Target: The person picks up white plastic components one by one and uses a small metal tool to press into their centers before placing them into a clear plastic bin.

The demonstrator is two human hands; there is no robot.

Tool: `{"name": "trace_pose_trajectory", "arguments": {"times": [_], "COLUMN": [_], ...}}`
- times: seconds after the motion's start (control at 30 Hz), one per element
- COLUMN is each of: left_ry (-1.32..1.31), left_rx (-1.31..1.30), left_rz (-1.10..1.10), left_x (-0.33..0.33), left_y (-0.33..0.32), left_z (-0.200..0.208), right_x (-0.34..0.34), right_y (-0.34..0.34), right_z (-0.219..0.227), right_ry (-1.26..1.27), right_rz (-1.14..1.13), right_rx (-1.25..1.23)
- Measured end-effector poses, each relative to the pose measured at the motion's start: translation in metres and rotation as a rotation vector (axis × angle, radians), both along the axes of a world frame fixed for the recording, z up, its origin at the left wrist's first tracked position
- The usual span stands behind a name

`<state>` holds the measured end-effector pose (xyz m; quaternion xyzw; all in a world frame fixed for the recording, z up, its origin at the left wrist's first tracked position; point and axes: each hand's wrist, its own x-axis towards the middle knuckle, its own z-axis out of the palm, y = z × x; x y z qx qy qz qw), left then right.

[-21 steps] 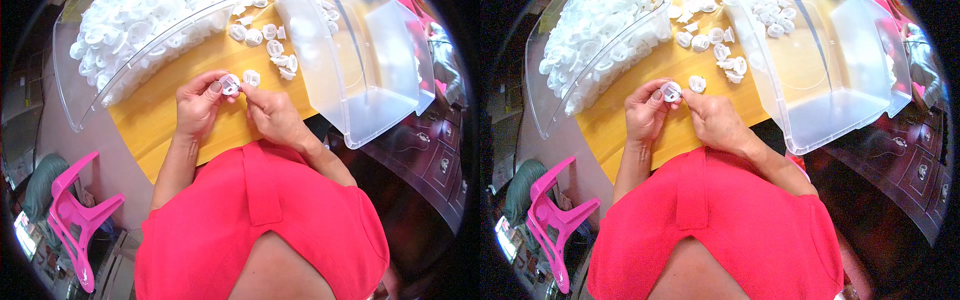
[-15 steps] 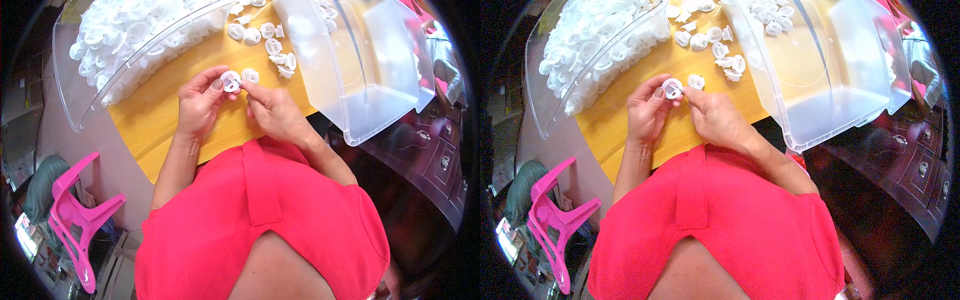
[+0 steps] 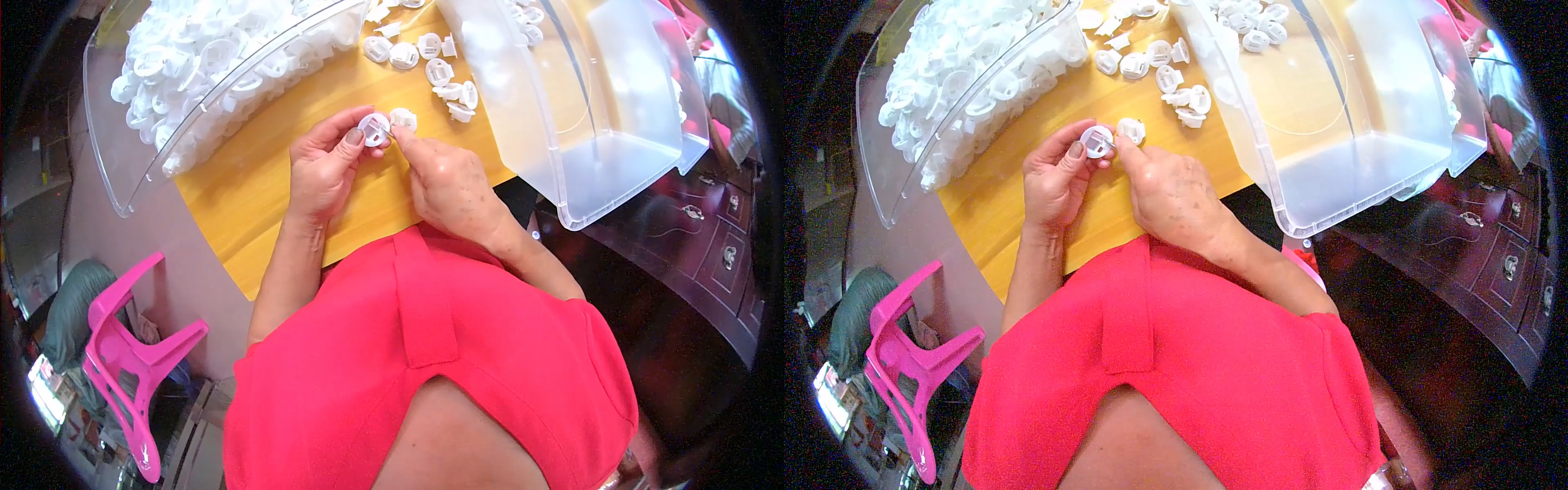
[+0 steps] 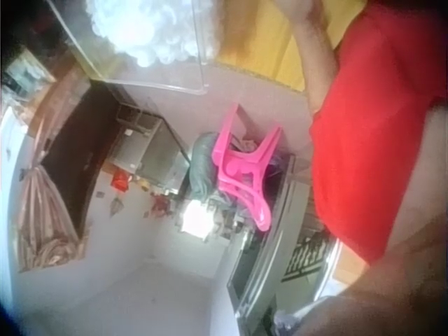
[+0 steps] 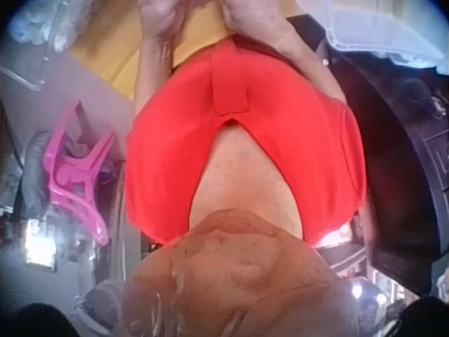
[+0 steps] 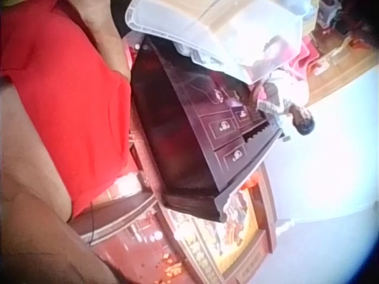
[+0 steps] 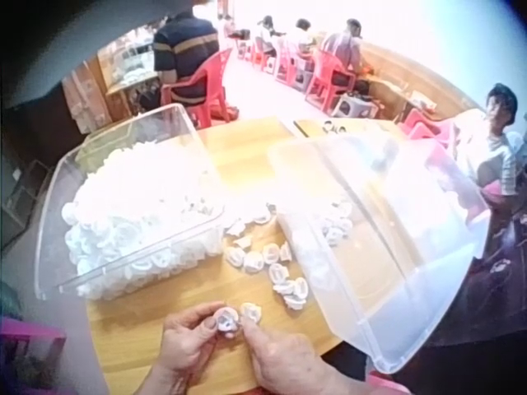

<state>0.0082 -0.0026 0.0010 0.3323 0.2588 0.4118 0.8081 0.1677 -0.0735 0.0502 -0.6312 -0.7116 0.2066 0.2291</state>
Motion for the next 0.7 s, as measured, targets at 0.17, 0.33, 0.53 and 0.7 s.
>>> {"name": "trace_pose_trajectory", "arguments": {"times": [0.17, 0.33, 0.53, 0.7], "left_ry": [0.011, -0.014, -0.026, -0.028], "left_rx": [0.005, -0.010, -0.029, -0.025], "left_rz": [-0.008, 0.000, -0.009, -0.009], "left_x": [-0.0002, -0.0005, -0.0006, -0.0003], "left_y": [-0.0002, 0.0009, 0.0010, 0.0012], "left_z": [-0.0023, -0.0023, -0.0001, -0.0013], "right_x": [-0.0012, -0.0020, -0.0006, -0.0018], "right_y": [0.0008, -0.0011, -0.0002, 0.0002], "right_z": [-0.0023, -0.0019, 0.0002, -0.0006], "right_ry": [0.003, -0.033, -0.044, -0.063], "right_rz": [0.007, 0.003, -0.002, -0.001], "right_rx": [0.011, 0.014, 0.006, 0.016]}}
